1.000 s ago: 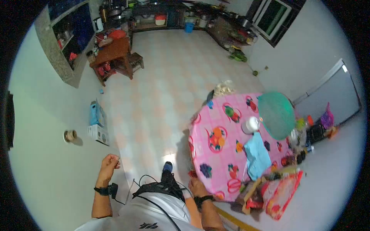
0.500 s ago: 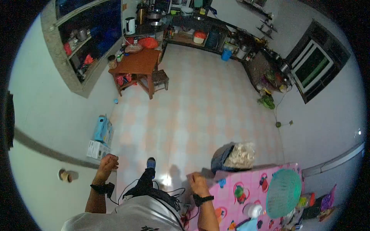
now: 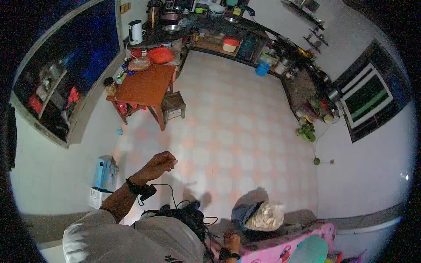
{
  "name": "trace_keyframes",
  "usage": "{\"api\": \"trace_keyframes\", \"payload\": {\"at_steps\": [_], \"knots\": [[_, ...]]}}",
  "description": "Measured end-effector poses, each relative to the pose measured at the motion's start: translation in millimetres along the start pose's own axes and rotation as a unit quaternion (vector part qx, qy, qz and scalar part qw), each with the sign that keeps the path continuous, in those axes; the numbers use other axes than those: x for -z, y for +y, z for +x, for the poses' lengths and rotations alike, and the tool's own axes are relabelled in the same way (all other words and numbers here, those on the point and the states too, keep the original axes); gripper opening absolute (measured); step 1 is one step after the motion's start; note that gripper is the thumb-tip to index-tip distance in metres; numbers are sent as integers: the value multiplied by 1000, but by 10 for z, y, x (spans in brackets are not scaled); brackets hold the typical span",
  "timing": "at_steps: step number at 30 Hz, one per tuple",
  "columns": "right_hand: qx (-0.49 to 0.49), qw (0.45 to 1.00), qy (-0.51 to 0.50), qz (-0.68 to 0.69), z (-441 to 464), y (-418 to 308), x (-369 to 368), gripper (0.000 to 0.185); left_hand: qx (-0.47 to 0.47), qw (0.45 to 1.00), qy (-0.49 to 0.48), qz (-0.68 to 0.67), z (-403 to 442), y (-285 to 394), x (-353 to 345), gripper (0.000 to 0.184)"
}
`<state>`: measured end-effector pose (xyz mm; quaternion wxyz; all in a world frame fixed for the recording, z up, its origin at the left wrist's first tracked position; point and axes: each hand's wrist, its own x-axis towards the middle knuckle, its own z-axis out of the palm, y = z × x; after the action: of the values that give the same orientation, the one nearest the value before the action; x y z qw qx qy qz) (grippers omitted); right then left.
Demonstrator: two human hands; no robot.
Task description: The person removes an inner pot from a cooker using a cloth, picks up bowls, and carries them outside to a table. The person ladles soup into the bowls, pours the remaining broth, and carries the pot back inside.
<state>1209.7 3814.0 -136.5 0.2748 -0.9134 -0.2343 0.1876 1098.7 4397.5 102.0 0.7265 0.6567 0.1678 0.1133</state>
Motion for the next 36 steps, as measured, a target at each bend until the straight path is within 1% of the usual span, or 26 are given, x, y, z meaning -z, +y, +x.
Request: {"api": "trace_keyframes", "payload": {"at_steps": [2, 3, 4, 5, 7, 9, 10, 12, 13, 14, 15, 16, 17, 18, 21, 22, 23, 25, 27, 29, 31, 32, 33, 34, 35, 36], "knots": [[-67, 996, -15, 58, 485, -140, 87, 18, 27, 999, 6, -46, 465, -27, 28, 20], [1, 990, -62, -127, 757, -149, 134, 18, 29, 998, 14, -45, 673, -53, 52, 20], [81, 946, -82, -303, 1028, -151, 180, 19, 32, 998, 22, -43, 862, -84, 103, 20], [92, 947, -102, -291, 1337, -132, 257, 19, 37, 998, 30, -41, 1022, -113, 149, 20], [115, 945, -143, -270, 2094, -674, 655, 21, 13, 997, 60, -47, 1392, -141, 263, 19], [182, 930, -28, -319, 2882, -669, 716, 14, 49, 993, 102, -20, 1708, 1, 381, 19], [214, 914, 29, -343, 3219, -782, 835, 12, 9, 993, 116, -7, 1881, 11, 462, 12], [345, 882, -23, -320, 4137, -1208, 1238, 15, 22, 984, 174, -20, 2216, 68, 605, 12], [323, 902, -4, -288, 4572, -1144, 1262, 15, 33, 978, 202, -28, 2354, 112, 645, 12], [297, 920, 14, -255, 4963, -1086, 1255, 15, -17, 974, 218, -61, 2476, 193, 661, 12], [264, 920, 15, -289, 5216, -1545, 1482, 15, 3, 971, 229, -67, 2626, 54, 760, 18], [257, 946, -19, -199, 5524, -1929, 1717, 17, 23, 965, 252, -63, 2773, 146, 760, 18], [190, 972, -28, -137, 5741, -2408, 1913, 17, 38, 960, 271, -57, 2949, 287, 773, 18], [213, 974, -23, -79, 6084, -2337, 1907, 18, 66, 955, 287, -37, 3153, 352, 819, 17], [216, 970, 1, -113, 6691, -2606, 1926, 20, 67, 956, 283, -32, 3765, 129, 1143, 19], [258, 954, -2, -155, 6879, -2577, 1908, 22, 115, 951, 288, -24, 4074, 84, 1270, 19], [221, 961, -1, -165, 7015, -2543, 1879, 22, 73, 954, 267, -116, 4353, -122, 1447, 20], [149, 971, -10, -187, 7225, -2511, 1808, 22, 77, 971, 226, -3, 5004, -172, 1652, 20], [112, 979, 19, -169, 7294, -2425, 1772, 21, -73, 976, 141, 151, 5567, -555, 1843, 20], [109, 976, -13, -186, 7441, -2337, 1649, 23, 46, 972, 19, 228, 6154, -455, 1916, 21], [200, 963, -73, -163, 7578, -2137, 1536, 15, 129, 934, -127, 307, 6619, -380, 1921, 23], [160, 974, -111, -111, 7640, -2324, 1563, 15, 118, 915, -207, 327, 6752, -352, 1866, 24], [110, 934, -126, 316, 7602, -2448, 1643, 16, 82, 895, -282, 335, 6825, -334, 1777, 26], [-18, 880, -188, 436, 7659, -2548, 1680, 16, 48, 872, -351, 339, 6904, -335, 1733, 28], [-135, 792, -248, 541, 7737, -2598, 1708, 15, 26, 848, -406, 341, 6972, -342, 1674, 31], [-155, 806, -252, 513, 7851, -2639, 1745, 16, 14, 826, -443, 349, 7043, -325, 1613, 33]]}}
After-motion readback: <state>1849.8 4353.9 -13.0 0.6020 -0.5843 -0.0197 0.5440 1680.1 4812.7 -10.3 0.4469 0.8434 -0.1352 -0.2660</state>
